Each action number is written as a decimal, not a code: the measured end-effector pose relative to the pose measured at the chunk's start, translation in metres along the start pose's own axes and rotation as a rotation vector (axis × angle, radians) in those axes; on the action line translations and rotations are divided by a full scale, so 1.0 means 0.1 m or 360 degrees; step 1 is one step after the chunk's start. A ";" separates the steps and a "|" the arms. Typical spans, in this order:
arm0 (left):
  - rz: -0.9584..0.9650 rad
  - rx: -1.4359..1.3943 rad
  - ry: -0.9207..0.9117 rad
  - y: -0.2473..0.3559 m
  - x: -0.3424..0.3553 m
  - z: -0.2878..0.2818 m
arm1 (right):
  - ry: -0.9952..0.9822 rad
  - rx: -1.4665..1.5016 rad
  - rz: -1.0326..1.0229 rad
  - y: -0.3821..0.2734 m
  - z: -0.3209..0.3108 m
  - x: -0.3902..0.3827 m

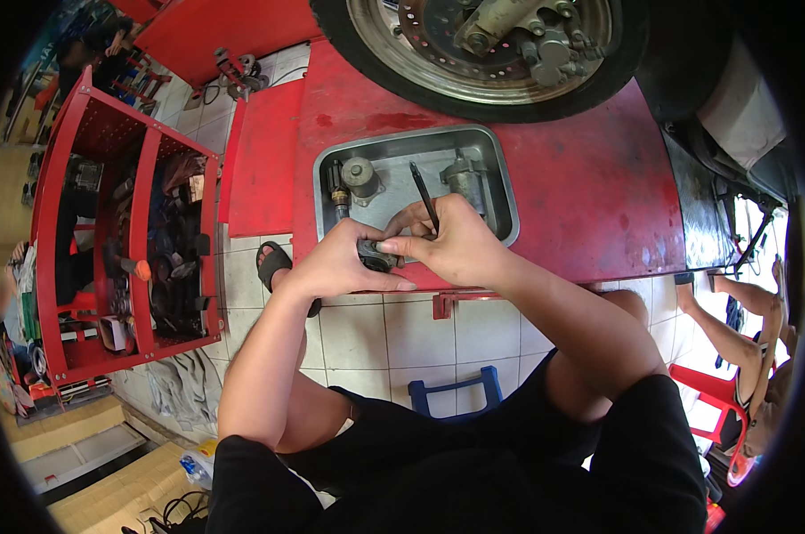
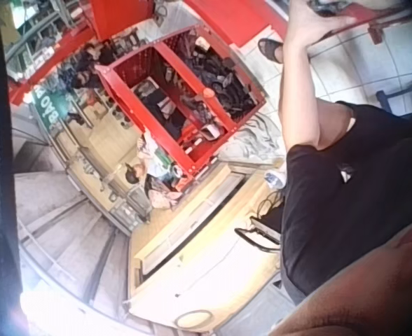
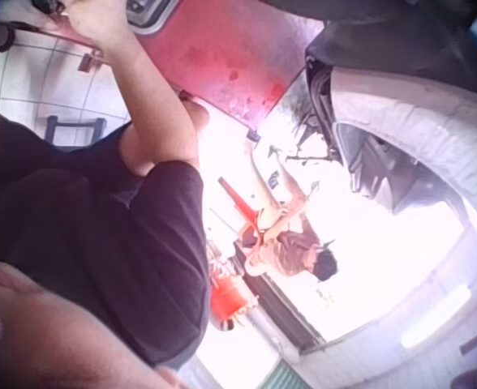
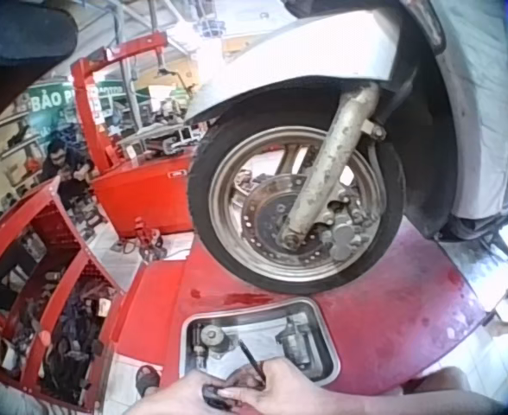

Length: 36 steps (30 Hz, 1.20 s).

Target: The person sits on a low stool in a workshop and uses a screwdriver to disassemble a motorcycle starter motor placed in a metal tray. They remove screws and internal components, placing them into the tray, while another person sits nearby.

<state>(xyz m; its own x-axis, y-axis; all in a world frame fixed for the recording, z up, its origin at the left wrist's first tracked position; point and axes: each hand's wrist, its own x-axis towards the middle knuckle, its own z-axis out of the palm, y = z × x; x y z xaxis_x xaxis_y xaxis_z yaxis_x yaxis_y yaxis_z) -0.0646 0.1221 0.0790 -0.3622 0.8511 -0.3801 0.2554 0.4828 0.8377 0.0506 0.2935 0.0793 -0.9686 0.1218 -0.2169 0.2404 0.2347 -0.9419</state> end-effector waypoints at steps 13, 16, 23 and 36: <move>-0.0503 0.1055 0.0758 -0.22 -0.20 -0.48 | 0.0008 -0.1313 0.0102 0.28 0.24 0.30; -0.0619 0.1102 0.0708 -0.12 -0.18 -0.46 | -0.0060 -0.1205 0.0121 0.22 0.32 0.40; -0.0598 0.1230 0.0740 -0.19 -0.23 -0.44 | 0.0091 -0.0832 -0.0114 0.34 0.27 0.53; -0.0435 0.1278 0.0799 -0.10 -0.25 -0.46 | -0.0415 0.0783 -0.0229 -0.19 -0.42 -0.14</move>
<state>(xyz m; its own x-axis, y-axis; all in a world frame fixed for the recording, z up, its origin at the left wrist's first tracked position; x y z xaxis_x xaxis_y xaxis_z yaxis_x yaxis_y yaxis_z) -0.0991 0.0865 0.0978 -0.7905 0.5925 -0.1551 0.5717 0.8047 0.1599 0.0619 0.3277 0.1106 -0.9881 -0.1346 -0.0750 0.1074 -0.2526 -0.9616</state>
